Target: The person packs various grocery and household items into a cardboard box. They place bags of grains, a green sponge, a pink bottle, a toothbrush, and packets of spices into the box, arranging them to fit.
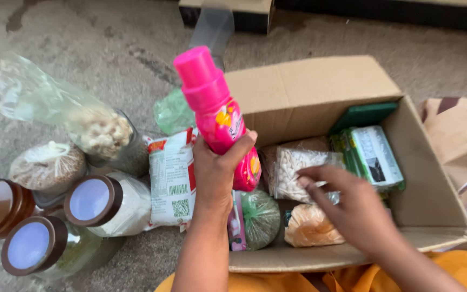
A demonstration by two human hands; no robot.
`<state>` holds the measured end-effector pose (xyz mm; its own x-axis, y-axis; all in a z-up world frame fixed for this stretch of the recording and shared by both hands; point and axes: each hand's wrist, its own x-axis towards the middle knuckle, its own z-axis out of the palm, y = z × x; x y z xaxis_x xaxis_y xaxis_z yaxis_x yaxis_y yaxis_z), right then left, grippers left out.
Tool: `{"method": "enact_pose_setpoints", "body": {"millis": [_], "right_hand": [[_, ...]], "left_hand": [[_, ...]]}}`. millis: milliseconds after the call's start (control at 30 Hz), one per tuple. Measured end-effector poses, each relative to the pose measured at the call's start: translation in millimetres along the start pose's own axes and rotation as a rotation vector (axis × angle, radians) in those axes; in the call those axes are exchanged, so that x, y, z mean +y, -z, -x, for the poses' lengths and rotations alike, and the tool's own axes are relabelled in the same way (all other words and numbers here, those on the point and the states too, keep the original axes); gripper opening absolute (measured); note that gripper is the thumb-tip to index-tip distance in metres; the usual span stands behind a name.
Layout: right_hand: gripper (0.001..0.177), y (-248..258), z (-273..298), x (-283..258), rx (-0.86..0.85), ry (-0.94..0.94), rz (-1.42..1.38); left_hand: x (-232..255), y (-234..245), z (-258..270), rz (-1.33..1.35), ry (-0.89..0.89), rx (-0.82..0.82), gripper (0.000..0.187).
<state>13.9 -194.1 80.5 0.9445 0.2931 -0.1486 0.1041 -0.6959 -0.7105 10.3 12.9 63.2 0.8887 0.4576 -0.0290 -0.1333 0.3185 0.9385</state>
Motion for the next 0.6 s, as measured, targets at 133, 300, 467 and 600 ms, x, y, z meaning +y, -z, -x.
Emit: {"method": "enact_pose_setpoints", "body": {"millis": [133, 300, 467, 600], "right_hand": [[0.037, -29.8, -12.5, 3.1, -0.271, 0.050, 0.110], [0.044, -104.3, -72.0, 6.7, -0.418, 0.025, 0.213], [0.051, -159.2, -87.0, 19.4, -0.183, 0.012, -0.271], [0.034, -151.2, -87.3, 31.1, -0.172, -0.039, -0.334]], "left_hand": [[0.7, 4.8, 3.9, 0.134, -0.054, 0.046, 0.036], [1.8, 6.2, 1.9, 0.136, -0.157, 0.124, 0.041], [0.7, 4.9, 0.7, 0.141, -0.172, 0.124, 0.044], [0.1, 7.1, 3.7, 0.168, -0.235, 0.147, 0.045]]}}
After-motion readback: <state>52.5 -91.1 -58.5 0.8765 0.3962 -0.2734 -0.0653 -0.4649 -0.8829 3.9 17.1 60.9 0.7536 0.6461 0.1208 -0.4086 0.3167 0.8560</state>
